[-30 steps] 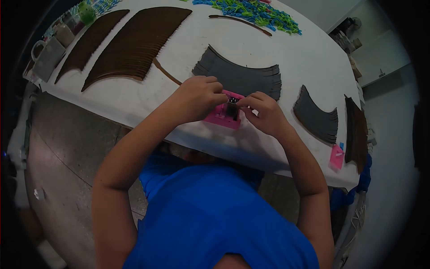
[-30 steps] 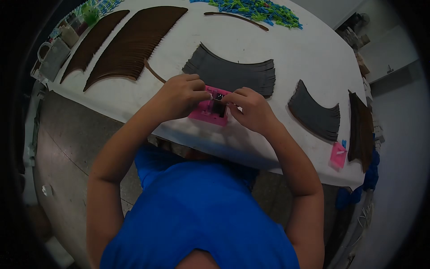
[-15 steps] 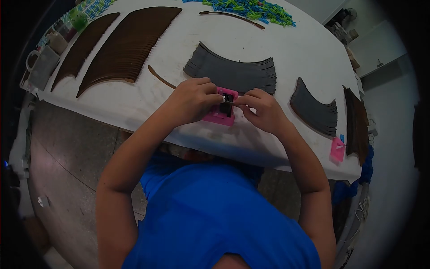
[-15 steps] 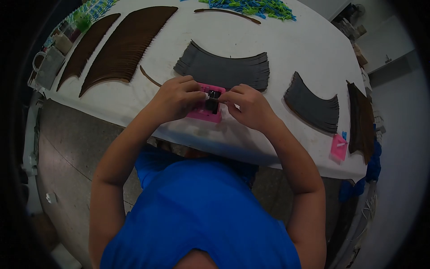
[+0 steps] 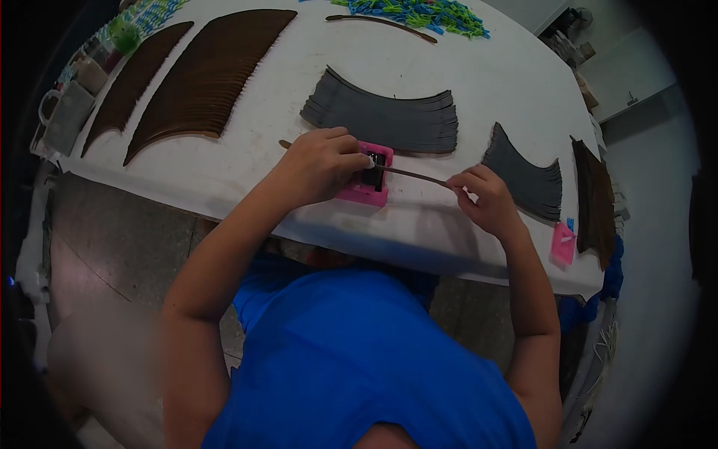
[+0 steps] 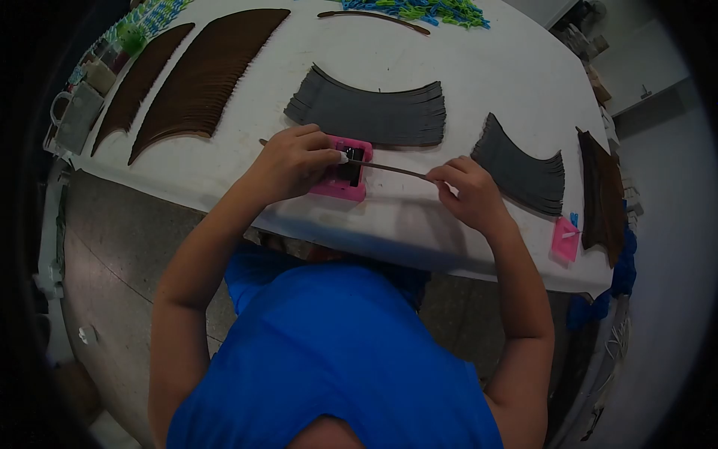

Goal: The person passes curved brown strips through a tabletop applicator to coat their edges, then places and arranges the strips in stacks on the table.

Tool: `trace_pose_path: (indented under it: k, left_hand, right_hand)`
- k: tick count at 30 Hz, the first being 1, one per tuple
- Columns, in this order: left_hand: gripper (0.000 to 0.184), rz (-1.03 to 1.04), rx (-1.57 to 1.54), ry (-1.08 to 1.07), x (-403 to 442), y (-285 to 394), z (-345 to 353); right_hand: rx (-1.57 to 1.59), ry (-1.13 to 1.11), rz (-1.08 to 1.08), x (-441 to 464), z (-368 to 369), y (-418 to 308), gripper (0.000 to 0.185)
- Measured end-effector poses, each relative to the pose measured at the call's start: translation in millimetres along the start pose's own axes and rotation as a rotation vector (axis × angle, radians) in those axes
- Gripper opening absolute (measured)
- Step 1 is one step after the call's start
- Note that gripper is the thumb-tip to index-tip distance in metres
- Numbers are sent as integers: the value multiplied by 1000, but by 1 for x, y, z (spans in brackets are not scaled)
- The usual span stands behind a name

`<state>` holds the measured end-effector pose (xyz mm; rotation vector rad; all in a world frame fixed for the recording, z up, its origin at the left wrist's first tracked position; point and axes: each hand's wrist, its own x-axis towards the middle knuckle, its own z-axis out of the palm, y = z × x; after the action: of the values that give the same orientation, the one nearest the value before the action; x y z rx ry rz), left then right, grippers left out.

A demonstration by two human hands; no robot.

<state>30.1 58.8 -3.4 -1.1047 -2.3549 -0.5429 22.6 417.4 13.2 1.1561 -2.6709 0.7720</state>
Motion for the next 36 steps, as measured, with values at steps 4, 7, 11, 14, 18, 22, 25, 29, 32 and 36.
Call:
trace_pose_path:
  k: [4, 7, 11, 14, 18, 22, 25, 29, 32, 36]
  left_hand:
    - [24, 1, -1, -16, 1, 0, 0]
    - [25, 11, 2, -33, 3, 0, -2]
    - [27, 26, -11, -67, 8, 2, -3]
    - [26, 33, 6, -74, 10, 2, -3]
    - [27, 21, 4, -98, 12, 4, -6]
    - [24, 24, -1, -68, 14, 5, 2]
    - [23, 5, -35, -59, 19, 7, 10]
    - [19, -18, -145, 33, 27, 11, 20]
    - [18, -96, -226, 44, 36, 20, 21]
    - [23, -153, -319, 9, 43, 25, 25]
  right_hand:
    - [-62, 32, 117, -40, -24, 21, 16]
    - [-92, 51, 173, -57, -34, 28, 15]
    - [-118, 59, 163, -65, -35, 30, 15]
    - [-124, 76, 152, -65, -35, 30, 16]
    - [-161, 85, 131, -64, -41, 30, 16]
    - [-228, 96, 118, -60, -60, 25, 20]
    - [-302, 133, 82, -50, -87, 19, 22]
    - [-434, 218, -31, -24, -127, 4, 23]
    - [-466, 279, -68, -1, -149, -5, 23]
    - [-490, 297, -114, 27, -168, -20, 22]
